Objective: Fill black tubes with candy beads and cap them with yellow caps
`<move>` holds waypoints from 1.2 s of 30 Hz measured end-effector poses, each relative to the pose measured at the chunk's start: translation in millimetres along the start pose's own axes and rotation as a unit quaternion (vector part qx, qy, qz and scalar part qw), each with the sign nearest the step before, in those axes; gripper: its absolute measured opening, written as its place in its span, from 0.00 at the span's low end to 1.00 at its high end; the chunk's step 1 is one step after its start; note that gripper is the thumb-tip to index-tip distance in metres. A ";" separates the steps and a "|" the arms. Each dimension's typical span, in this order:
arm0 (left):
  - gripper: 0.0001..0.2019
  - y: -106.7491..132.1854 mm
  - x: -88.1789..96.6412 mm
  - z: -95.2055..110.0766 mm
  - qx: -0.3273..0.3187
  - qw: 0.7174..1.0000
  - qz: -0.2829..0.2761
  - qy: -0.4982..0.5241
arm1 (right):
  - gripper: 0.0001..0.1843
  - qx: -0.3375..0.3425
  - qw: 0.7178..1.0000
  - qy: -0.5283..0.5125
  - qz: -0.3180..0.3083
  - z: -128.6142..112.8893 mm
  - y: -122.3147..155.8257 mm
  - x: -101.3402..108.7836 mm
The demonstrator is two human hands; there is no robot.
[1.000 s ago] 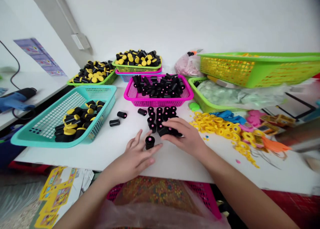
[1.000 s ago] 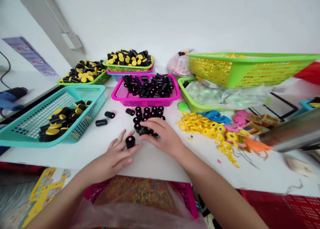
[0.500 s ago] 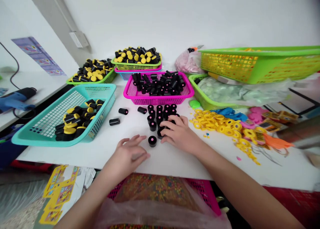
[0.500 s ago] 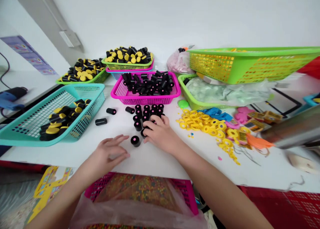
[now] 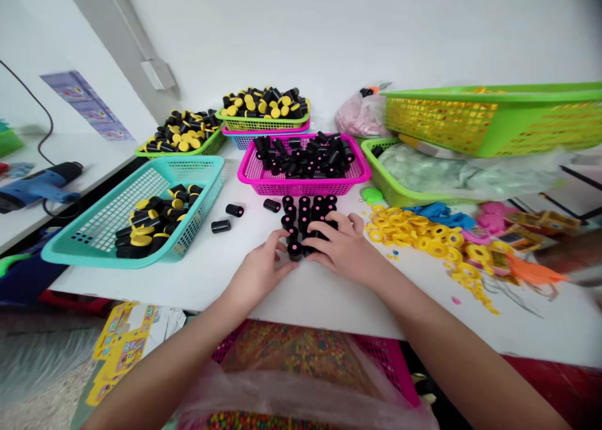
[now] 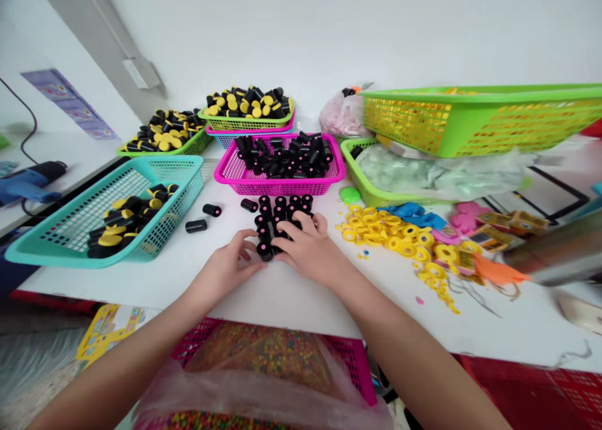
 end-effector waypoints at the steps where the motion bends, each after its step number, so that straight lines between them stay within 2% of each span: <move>1: 0.25 -0.5 -0.6 0.6 0.000 1.000 0.004 -0.005 | 0.12 -0.002 1.000 0.002 -0.005 0.1 0.0 0.0; 5: 0.24 -3.5 -1.0 4.7 -0.012 1.000 0.005 -0.006 | 0.12 -0.008 1.000 0.006 -0.008 -0.1 0.0 2.6; 7: 0.22 -4.9 6.9 5.0 -0.020 1.000 -0.014 0.004 | 0.12 -0.007 1.000 0.004 0.000 -0.8 -0.5 4.6; 9: 0.15 -7.5 25.4 -0.5 -0.005 1.000 -0.024 -0.010 | 0.13 -0.010 1.000 -0.002 0.015 -1.5 -1.1 6.8; 11: 0.11 -14.5 53.6 -12.0 0.022 0.997 0.009 -0.073 | 0.14 -0.011 0.999 -0.011 0.031 -2.5 -1.6 8.4; 13: 0.13 -27.7 81.2 -26.2 0.034 0.981 0.053 -0.181 | 0.12 -0.011 0.999 -0.016 0.040 -3.6 -1.8 8.8; 14: 0.16 -36.8 90.6 -34.2 0.037 0.968 0.059 -0.239 | 0.12 -0.009 0.999 -0.017 0.043 -4.2 -1.9 8.5; 16: 0.22 -57.0 98.5 -52.1 0.051 0.944 0.025 -0.324 | 0.10 -0.003 0.999 -0.020 0.044 -5.0 -1.7 7.5; 19: 0.23 -79.7 97.4 -70.5 0.078 0.934 -0.029 -0.347 | 0.09 0.006 0.998 -0.031 0.048 -5.0 -0.9 7.2; 21: 0.20 -83.8 96.2 -68.5 0.078 0.939 -0.026 -0.333 | 0.09 0.004 0.997 -0.047 0.061 -3.7 -0.6 10.1; 24: 0.17 -71.2 93.9 -51.3 0.059 0.951 -0.007 -0.304 | 0.09 -0.038 0.989 -0.100 0.102 0.9 -4.9 20.5; 26: 0.16 -53.6 87.9 -38.8 0.026 0.971 -0.005 -0.237 | 0.10 -0.070 0.983 -0.138 0.096 2.4 -16.7 25.4; 28: 0.16 -33.4 76.3 -30.9 -0.016 0.989 -0.025 -0.144 | 0.11 -0.052 0.985 -0.161 0.032 -3.3 -39.7 23.1; 31: 0.15 -7.0 55.6 -29.7 -0.052 0.996 -0.057 -0.047 | 0.14 0.010 0.988 -0.134 -0.081 -16.5 -86.9 7.8; 34: 0.15 8.7 43.8 -35.0 -0.062 0.998 -0.030 -0.015 | 0.17 -0.047 0.987 -0.018 -0.150 -14.5 -133.5 -17.8; 36: 0.16 14.9 40.9 -38.9 -0.068 0.998 0.002 -0.016 | 0.17 -0.087 0.979 0.021 -0.182 -12.1 -155.5 -34.7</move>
Point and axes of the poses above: each hand's wrist, its own y-axis away from the middle knuckle, its own x-axis out of the back of the hand, z = x × y, the point moved 5 cm from there along -y, towards the middle knuckle, and after that the axes turned 5 degrees about -z, right-handed, at the moved point
